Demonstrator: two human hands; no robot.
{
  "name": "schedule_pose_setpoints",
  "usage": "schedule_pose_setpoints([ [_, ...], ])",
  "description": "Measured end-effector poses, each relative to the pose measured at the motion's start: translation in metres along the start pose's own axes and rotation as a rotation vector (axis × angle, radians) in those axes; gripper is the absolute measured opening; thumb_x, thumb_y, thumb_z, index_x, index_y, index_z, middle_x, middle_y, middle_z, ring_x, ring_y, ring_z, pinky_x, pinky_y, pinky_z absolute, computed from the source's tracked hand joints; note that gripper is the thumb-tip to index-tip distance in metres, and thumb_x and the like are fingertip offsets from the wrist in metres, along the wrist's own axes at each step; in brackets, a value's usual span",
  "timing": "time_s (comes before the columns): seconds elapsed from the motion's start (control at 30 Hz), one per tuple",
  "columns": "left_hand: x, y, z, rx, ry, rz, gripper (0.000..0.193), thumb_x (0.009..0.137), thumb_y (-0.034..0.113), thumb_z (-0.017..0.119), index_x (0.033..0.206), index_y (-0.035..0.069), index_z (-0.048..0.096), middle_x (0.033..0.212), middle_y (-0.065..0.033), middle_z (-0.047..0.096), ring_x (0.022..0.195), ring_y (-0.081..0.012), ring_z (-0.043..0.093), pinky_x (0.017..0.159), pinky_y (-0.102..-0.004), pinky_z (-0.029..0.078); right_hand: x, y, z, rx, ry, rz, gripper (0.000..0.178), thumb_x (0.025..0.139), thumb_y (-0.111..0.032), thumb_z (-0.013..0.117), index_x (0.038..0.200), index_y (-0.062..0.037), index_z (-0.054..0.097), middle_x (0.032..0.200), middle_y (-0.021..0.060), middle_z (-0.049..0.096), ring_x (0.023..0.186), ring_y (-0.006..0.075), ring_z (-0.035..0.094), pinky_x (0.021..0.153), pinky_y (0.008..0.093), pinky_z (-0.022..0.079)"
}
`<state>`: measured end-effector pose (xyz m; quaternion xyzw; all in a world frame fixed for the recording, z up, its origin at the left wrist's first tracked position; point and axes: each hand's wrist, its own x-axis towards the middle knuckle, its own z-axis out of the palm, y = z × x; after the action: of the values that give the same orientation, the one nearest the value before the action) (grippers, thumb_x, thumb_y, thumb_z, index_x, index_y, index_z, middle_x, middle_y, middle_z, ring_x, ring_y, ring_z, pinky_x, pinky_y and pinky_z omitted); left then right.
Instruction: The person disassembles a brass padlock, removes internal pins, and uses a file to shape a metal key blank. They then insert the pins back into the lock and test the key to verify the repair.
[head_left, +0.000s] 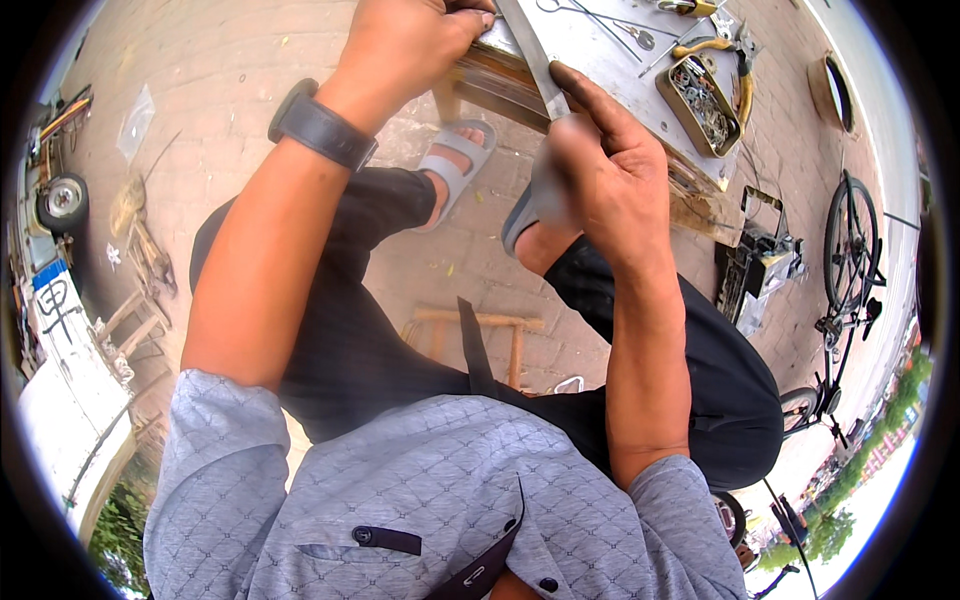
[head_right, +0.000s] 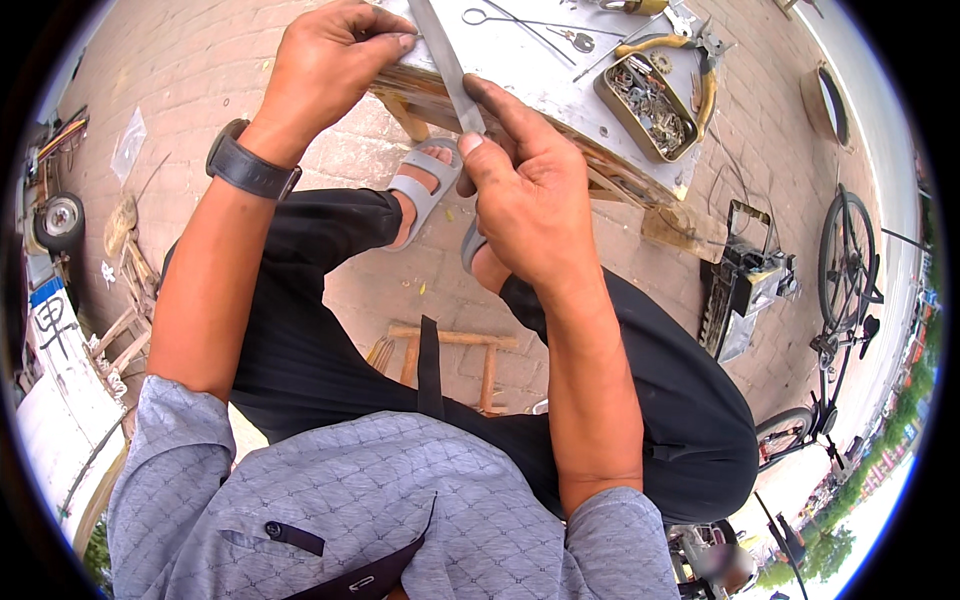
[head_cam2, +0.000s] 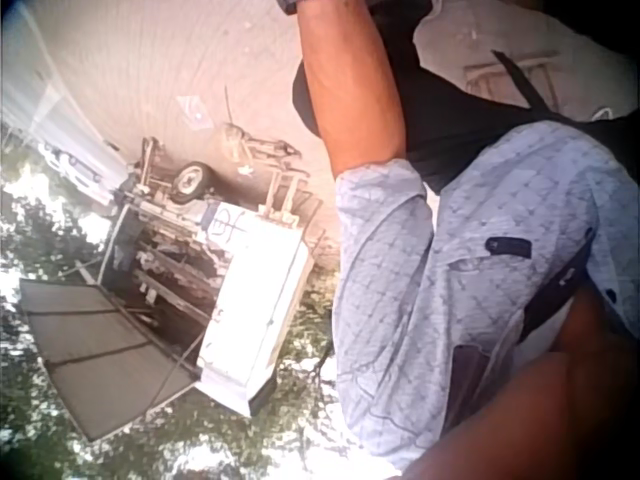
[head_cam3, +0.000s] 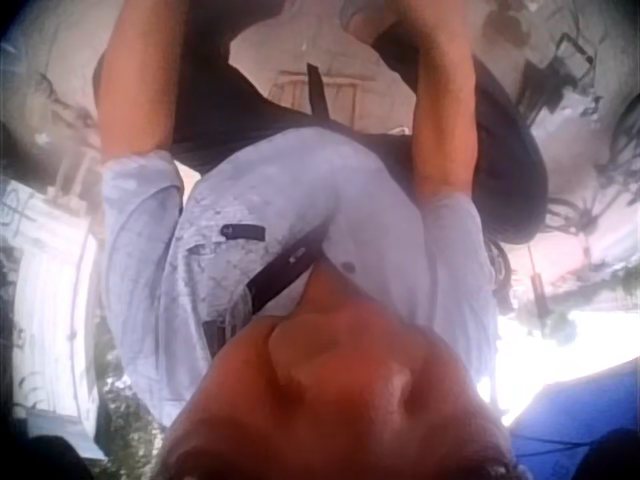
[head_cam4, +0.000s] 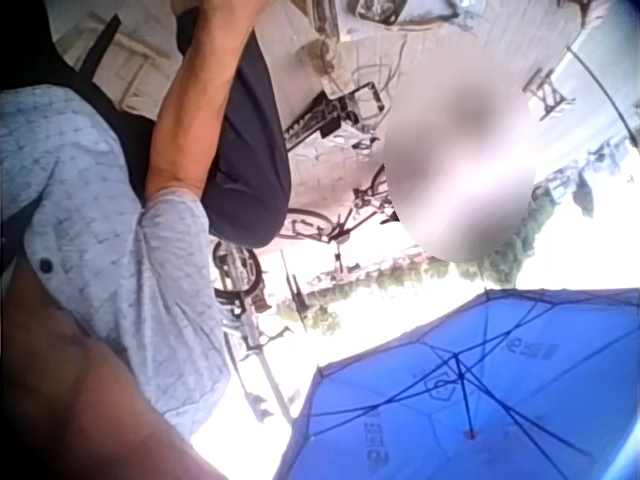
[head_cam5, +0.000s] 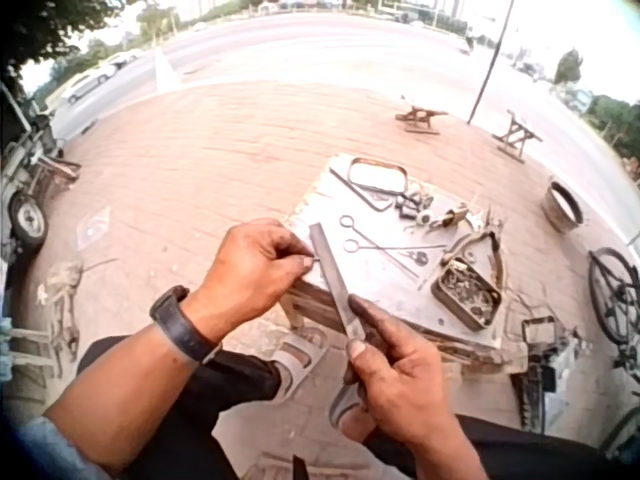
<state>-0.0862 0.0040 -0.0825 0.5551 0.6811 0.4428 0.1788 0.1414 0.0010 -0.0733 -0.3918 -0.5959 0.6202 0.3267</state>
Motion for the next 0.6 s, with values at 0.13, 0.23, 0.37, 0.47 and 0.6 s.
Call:
schedule_pose_setpoints([
  [0.13, 0.001, 0.001, -0.001, 0.003, -0.005, -0.036, 0.015, 0.083, 0.008, 0.075, 0.09, -0.003, 0.079, 0.083, -0.0171, 0.072, 0.078, -0.0265, 0.072, 0.073, -0.0366, 0.057, -0.002, -0.003, 0.0, -0.03, -0.009, 0.059, 0.046, 0.1, -0.007, 0.061, 0.145, -0.0021, 0.062, 0.079, 0.0006, 0.065, 0.067, 0.0057, 0.055, 0.059, 0.0239, 0.045],
  [0.23, 0.002, -0.001, 0.0, 0.012, -0.008, -0.033, 0.016, 0.082, 0.01, 0.075, 0.09, -0.003, 0.079, 0.083, -0.0181, 0.073, 0.078, -0.0279, 0.072, 0.073, -0.0373, 0.057, -0.003, -0.003, 0.003, -0.048, 0.01, 0.043, 0.045, 0.099, -0.006, 0.062, 0.144, -0.0017, 0.063, 0.078, 0.0007, 0.065, 0.067, 0.0049, 0.054, 0.06, 0.0228, 0.045],
  [0.37, 0.003, -0.001, 0.001, 0.032, -0.003, -0.032, 0.017, 0.082, 0.011, 0.073, 0.09, -0.003, 0.079, 0.082, -0.0197, 0.073, 0.076, -0.03, 0.073, 0.073, -0.0387, 0.058, -0.007, -0.001, 0.009, -0.187, 0.046, -0.064, 0.043, 0.098, -0.004, 0.062, 0.141, 0.001, 0.064, 0.079, 0.0042, 0.068, 0.069, 0.006, 0.055, 0.063, 0.0241, 0.048],
  [0.47, 0.0, 0.005, 0.0, 0.018, -0.003, -0.071, 0.017, 0.082, 0.012, 0.072, 0.09, -0.002, 0.079, 0.081, -0.0205, 0.073, 0.075, -0.0318, 0.073, 0.072, -0.0401, 0.058, -0.007, -0.001, 0.017, -0.281, 0.082, -0.137, 0.042, 0.097, -0.002, 0.061, 0.138, 0.003, 0.065, 0.081, 0.0064, 0.069, 0.071, 0.0076, 0.057, 0.067, 0.0261, 0.05],
  [0.6, 0.0, 0.006, -0.001, 0.078, 0.008, -0.001, 0.018, 0.083, 0.015, 0.071, 0.089, 0.0, 0.079, 0.08, -0.0212, 0.073, 0.075, -0.0357, 0.072, 0.072, -0.0422, 0.057, 0.007, -0.001, 0.019, -0.341, 0.094, -0.199, 0.042, 0.096, -0.002, 0.062, 0.137, 0.0039, 0.066, 0.085, 0.0094, 0.072, 0.074, 0.0093, 0.06, 0.072, 0.0277, 0.053],
])
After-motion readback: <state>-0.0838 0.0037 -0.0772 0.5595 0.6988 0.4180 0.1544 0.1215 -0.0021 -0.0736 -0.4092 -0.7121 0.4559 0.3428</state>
